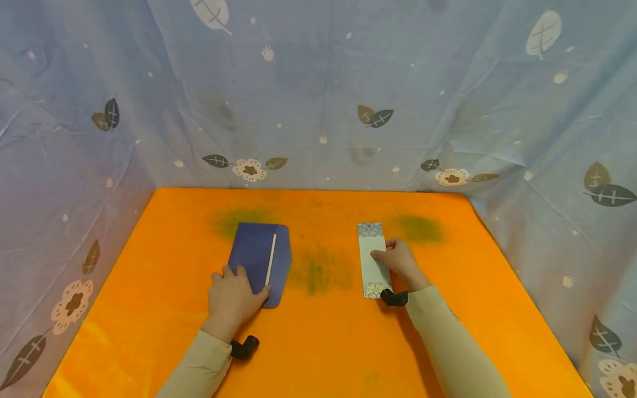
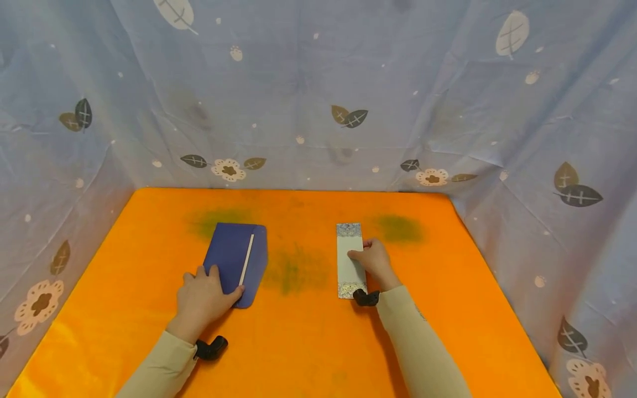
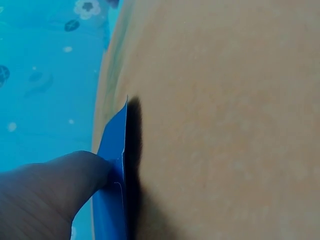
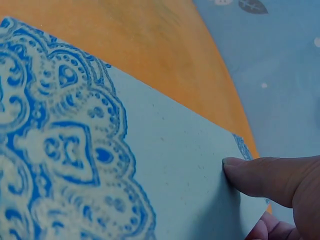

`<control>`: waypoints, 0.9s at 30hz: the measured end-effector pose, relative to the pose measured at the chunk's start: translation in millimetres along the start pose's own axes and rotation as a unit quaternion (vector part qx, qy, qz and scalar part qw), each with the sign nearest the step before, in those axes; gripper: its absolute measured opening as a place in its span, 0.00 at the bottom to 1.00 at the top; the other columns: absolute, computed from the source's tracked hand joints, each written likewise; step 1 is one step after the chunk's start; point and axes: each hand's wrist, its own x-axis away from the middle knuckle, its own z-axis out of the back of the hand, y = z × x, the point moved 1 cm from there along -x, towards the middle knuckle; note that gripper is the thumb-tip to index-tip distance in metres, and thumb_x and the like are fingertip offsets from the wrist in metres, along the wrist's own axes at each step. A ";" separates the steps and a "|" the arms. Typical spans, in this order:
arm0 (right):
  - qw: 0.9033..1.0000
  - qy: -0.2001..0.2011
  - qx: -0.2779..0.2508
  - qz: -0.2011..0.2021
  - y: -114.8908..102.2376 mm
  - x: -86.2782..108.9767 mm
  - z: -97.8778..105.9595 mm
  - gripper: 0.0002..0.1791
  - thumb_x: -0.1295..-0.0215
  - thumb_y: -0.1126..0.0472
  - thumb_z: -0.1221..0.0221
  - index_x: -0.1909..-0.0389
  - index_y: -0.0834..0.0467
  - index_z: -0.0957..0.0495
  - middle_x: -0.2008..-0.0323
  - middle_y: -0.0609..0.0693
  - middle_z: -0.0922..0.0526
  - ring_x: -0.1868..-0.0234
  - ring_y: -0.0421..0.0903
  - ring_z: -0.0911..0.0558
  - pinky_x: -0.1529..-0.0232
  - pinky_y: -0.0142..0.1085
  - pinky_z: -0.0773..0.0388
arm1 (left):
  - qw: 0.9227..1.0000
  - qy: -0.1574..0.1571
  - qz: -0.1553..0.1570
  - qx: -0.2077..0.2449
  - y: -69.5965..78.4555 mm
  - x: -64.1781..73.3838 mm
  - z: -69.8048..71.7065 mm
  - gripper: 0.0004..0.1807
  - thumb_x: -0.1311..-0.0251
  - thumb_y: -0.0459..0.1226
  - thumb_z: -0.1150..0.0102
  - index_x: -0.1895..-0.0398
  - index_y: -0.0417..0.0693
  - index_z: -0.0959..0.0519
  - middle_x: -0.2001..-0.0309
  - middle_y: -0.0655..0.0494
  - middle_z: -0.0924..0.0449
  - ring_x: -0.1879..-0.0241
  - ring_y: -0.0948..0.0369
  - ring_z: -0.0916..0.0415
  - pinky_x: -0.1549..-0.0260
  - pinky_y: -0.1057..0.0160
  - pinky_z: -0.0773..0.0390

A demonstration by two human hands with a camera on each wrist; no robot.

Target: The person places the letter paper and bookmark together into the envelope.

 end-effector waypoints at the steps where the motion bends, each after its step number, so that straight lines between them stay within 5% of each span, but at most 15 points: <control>1: 1.000 0.001 -0.004 0.002 0.2 0.3 0.7 0.30 0.38 0.55 0.35 0.46 0.68 0.36 0.56 0.60 0.32 0.61 0.52 0.29 0.64 0.39 0.28 | 1.000 0.000 -0.001 -0.002 0.5 -0.1 0.2 0.53 0.49 0.65 0.40 0.39 0.24 0.34 0.49 0.23 0.34 0.55 0.31 0.34 0.69 0.41 0.22; 13: 0.999 -0.011 0.026 0.018 0.5 -0.9 17.0 0.24 0.29 0.56 0.45 0.41 0.69 0.36 0.52 0.64 0.29 0.56 0.57 0.27 0.58 0.43 0.28 | 1.000 -0.005 0.001 -0.001 4.6 2.2 1.2 0.53 0.48 0.64 0.41 0.37 0.24 0.36 0.46 0.22 0.36 0.53 0.29 0.35 0.68 0.40 0.23; 27: 1.000 -0.017 -0.005 0.013 -9.0 -0.4 24.9 0.25 0.28 0.54 0.46 0.37 0.64 0.36 0.52 0.61 0.27 0.61 0.53 0.25 0.60 0.40 0.27 | 1.000 -0.019 0.008 -0.007 5.0 0.9 1.9 0.54 0.48 0.64 0.42 0.36 0.24 0.37 0.44 0.21 0.37 0.52 0.29 0.36 0.67 0.40 0.23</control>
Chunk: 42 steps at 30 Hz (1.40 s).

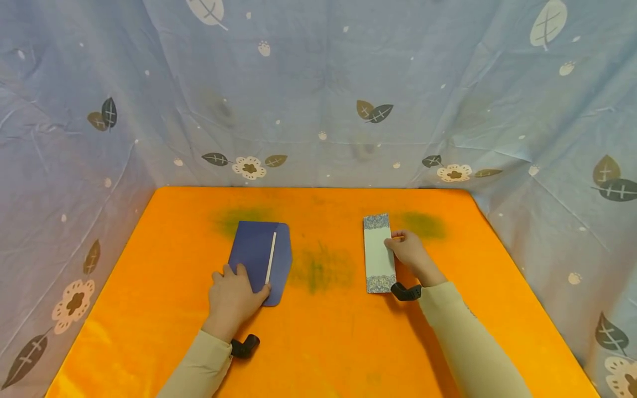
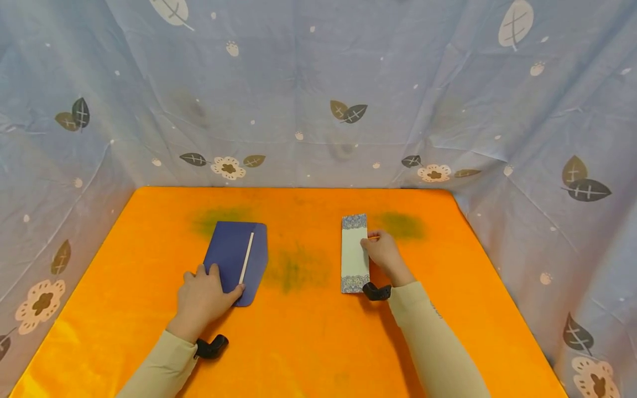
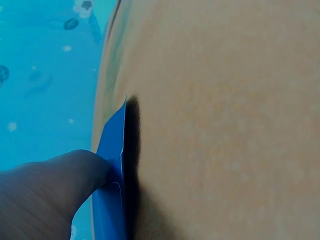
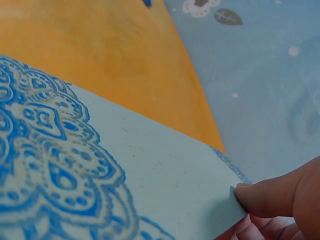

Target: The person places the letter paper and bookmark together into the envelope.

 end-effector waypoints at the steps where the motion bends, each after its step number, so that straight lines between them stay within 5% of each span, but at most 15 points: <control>1: 1.000 0.000 -0.003 0.003 -1.9 0.8 -0.9 0.25 0.28 0.54 0.46 0.37 0.64 0.36 0.53 0.61 0.27 0.62 0.52 0.25 0.60 0.40 0.26 | 1.000 0.000 0.001 0.000 -0.4 -0.1 -0.3 0.54 0.48 0.64 0.42 0.36 0.24 0.37 0.44 0.21 0.37 0.51 0.29 0.36 0.67 0.40 0.23; 17: 0.990 0.044 -0.131 0.031 -20.6 0.0 -34.2 0.25 0.28 0.55 0.45 0.37 0.61 0.38 0.52 0.60 0.26 0.61 0.54 0.22 0.59 0.42 0.22 | 1.000 0.009 -0.003 0.004 -3.8 1.0 -1.6 0.54 0.48 0.64 0.42 0.36 0.24 0.37 0.44 0.21 0.37 0.52 0.30 0.36 0.68 0.40 0.23; 42: 0.971 0.019 -0.231 0.057 -43.2 2.2 -98.9 0.23 0.31 0.57 0.41 0.45 0.62 0.40 0.55 0.59 0.28 0.60 0.63 0.20 0.52 0.50 0.22 | 1.000 0.018 -0.007 0.010 -7.3 3.3 -4.1 0.54 0.48 0.63 0.41 0.36 0.24 0.37 0.44 0.21 0.37 0.52 0.29 0.37 0.69 0.40 0.23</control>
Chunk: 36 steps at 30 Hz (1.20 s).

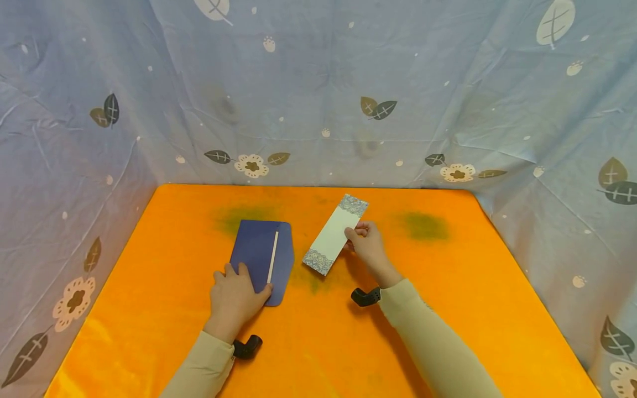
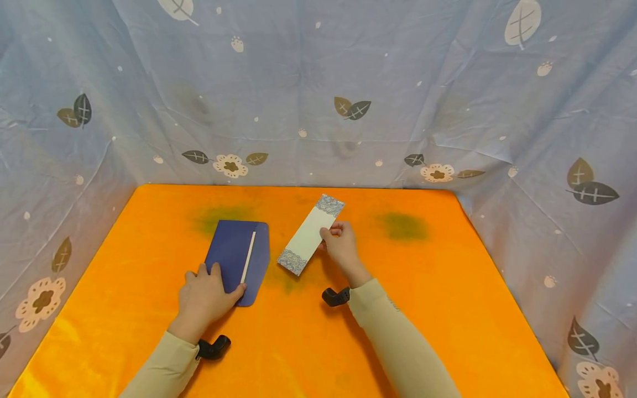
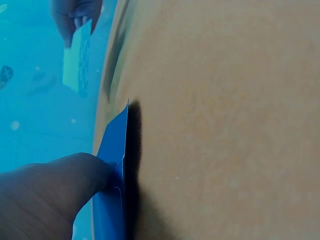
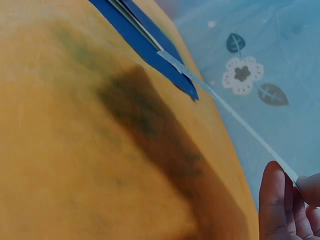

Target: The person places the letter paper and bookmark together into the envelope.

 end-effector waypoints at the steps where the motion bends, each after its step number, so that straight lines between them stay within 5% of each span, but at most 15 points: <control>1: 1.000 0.002 -0.004 0.003 1.0 -0.3 -2.5 0.22 0.31 0.58 0.41 0.46 0.62 0.40 0.56 0.59 0.28 0.61 0.62 0.20 0.53 0.49 0.21 | 1.000 0.000 0.000 0.001 0.2 0.0 0.3 0.54 0.48 0.63 0.41 0.36 0.24 0.37 0.44 0.21 0.37 0.52 0.29 0.37 0.68 0.40 0.23; 23: 0.996 -0.018 -0.082 0.030 6.5 2.7 -60.8 0.15 0.30 0.63 0.43 0.55 0.63 0.40 0.62 0.59 0.30 0.66 0.56 0.24 0.55 0.48 0.20 | 1.000 0.002 0.006 -0.002 2.2 0.0 -0.7 0.53 0.49 0.64 0.41 0.37 0.24 0.36 0.45 0.23 0.37 0.53 0.30 0.37 0.66 0.40 0.24; 36: 0.996 -0.035 -0.085 0.019 -0.8 4.8 -68.3 0.20 0.30 0.65 0.45 0.49 0.71 0.43 0.63 0.59 0.32 0.57 0.71 0.26 0.51 0.53 0.23 | 1.000 -0.002 0.011 -0.001 3.3 -1.4 -1.0 0.54 0.49 0.64 0.41 0.36 0.24 0.37 0.42 0.22 0.39 0.51 0.30 0.38 0.64 0.39 0.24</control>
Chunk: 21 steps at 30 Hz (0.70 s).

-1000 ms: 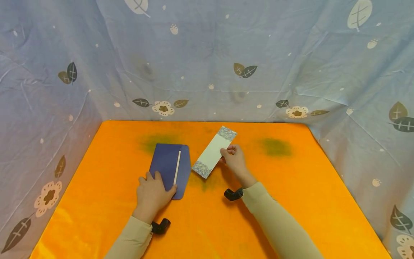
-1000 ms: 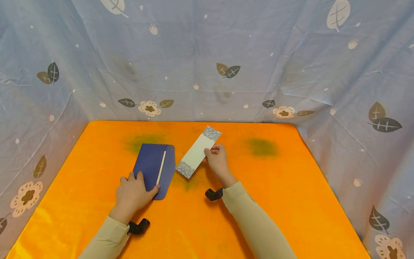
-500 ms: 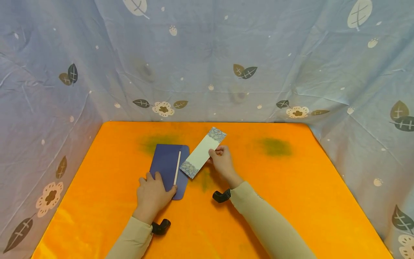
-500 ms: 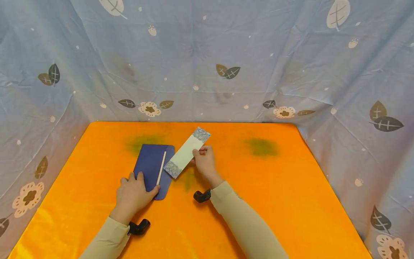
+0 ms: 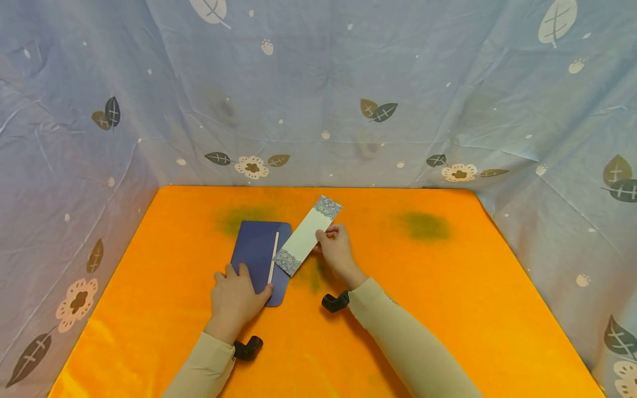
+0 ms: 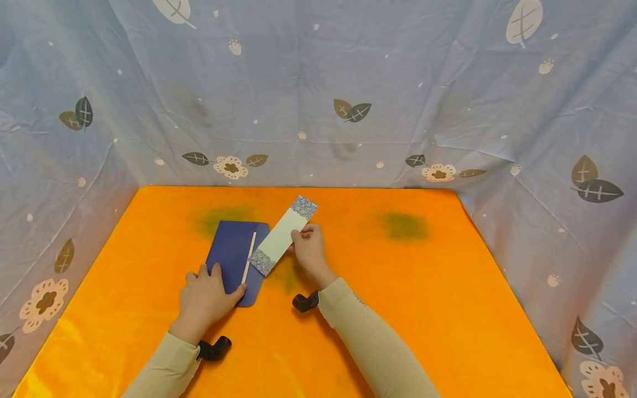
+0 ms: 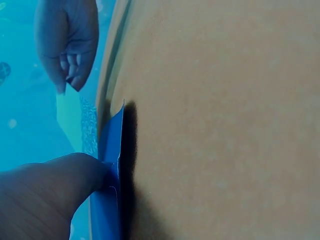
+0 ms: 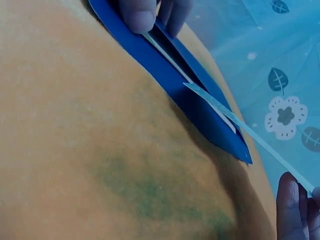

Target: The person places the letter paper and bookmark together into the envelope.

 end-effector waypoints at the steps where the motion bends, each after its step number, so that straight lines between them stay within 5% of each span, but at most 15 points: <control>1: 1.000 -0.001 0.001 -0.001 -3.5 2.5 -0.4 0.20 0.30 0.65 0.45 0.48 0.72 0.43 0.63 0.59 0.32 0.57 0.71 0.26 0.51 0.54 0.23 | 1.000 0.001 0.000 0.000 0.0 0.1 0.0 0.54 0.49 0.64 0.41 0.36 0.24 0.37 0.42 0.22 0.39 0.51 0.30 0.38 0.64 0.39 0.24; 8: 0.999 0.021 0.026 0.025 9.5 -3.2 -0.6 0.15 0.30 0.63 0.43 0.55 0.64 0.40 0.64 0.59 0.31 0.66 0.60 0.22 0.58 0.47 0.19 | 1.000 0.006 -0.002 0.002 0.2 0.4 0.5 0.54 0.49 0.64 0.41 0.36 0.24 0.37 0.42 0.22 0.38 0.51 0.30 0.37 0.64 0.39 0.23; 21: 0.996 0.013 0.084 0.022 15.7 2.7 -14.4 0.14 0.31 0.63 0.42 0.56 0.62 0.38 0.67 0.59 0.29 0.74 0.58 0.19 0.68 0.43 0.17 | 1.000 0.006 -0.001 -0.003 0.7 1.5 1.6 0.54 0.49 0.64 0.41 0.36 0.24 0.36 0.43 0.23 0.38 0.52 0.30 0.37 0.65 0.40 0.23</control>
